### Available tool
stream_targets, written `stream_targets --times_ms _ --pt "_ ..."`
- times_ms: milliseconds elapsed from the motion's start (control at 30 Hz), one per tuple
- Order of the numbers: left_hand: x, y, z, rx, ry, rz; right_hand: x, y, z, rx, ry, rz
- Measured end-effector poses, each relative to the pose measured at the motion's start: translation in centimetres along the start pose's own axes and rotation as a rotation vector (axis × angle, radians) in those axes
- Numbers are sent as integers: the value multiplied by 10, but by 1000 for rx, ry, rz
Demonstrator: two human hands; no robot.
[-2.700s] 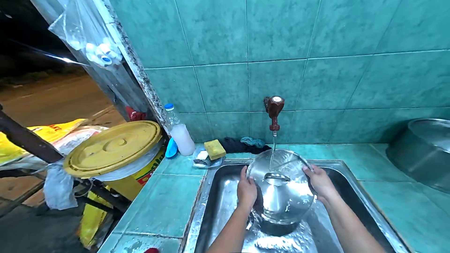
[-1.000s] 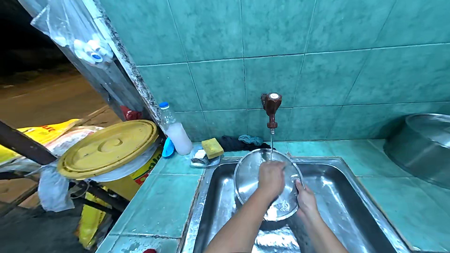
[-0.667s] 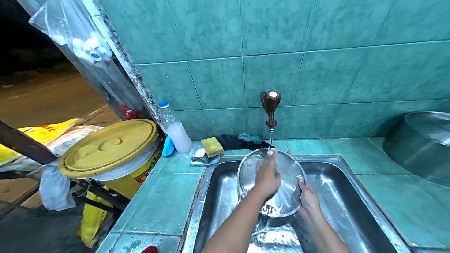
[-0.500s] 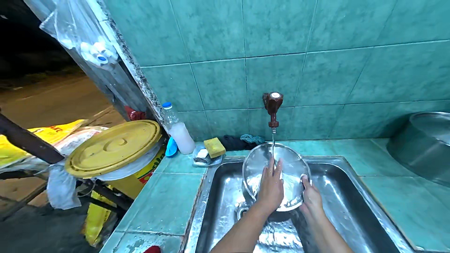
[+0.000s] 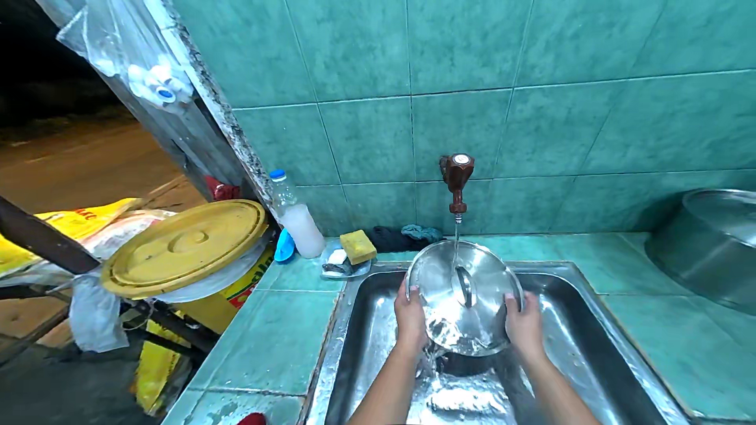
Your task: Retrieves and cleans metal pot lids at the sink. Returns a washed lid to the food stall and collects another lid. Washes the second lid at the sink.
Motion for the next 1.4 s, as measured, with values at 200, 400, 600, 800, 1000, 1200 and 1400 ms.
stream_targets --times_ms 200,400,600,800,1000,1200,1400 --pt "-5 -1 -2 82 31 -2 0 12 15 -940 -448 267" --pt "-1 -13 -8 112 7 27 27 8 0 -837 -472 306" --pt "12 -20 -18 180 -27 95 37 2 -13 179 199 350" --pt "23 -3 -14 933 304 222 28 13 8 412 343 219" --pt "2 55 -7 1045 345 534 16 32 17 478 356 168" --pt "8 84 -28 1238 168 419 6 34 9 575 370 148" --pt "19 88 -31 1099 22 352 4 31 3 573 293 138"
Point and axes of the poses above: each hand's wrist, its own x-axis towards the middle knuckle, its own y-axis out of the palm, z = x × y, the point moved 1 cm from there along x, towards the middle knuckle, and after that the axes turned 13 degrees about -x, right-handed, at the moved point
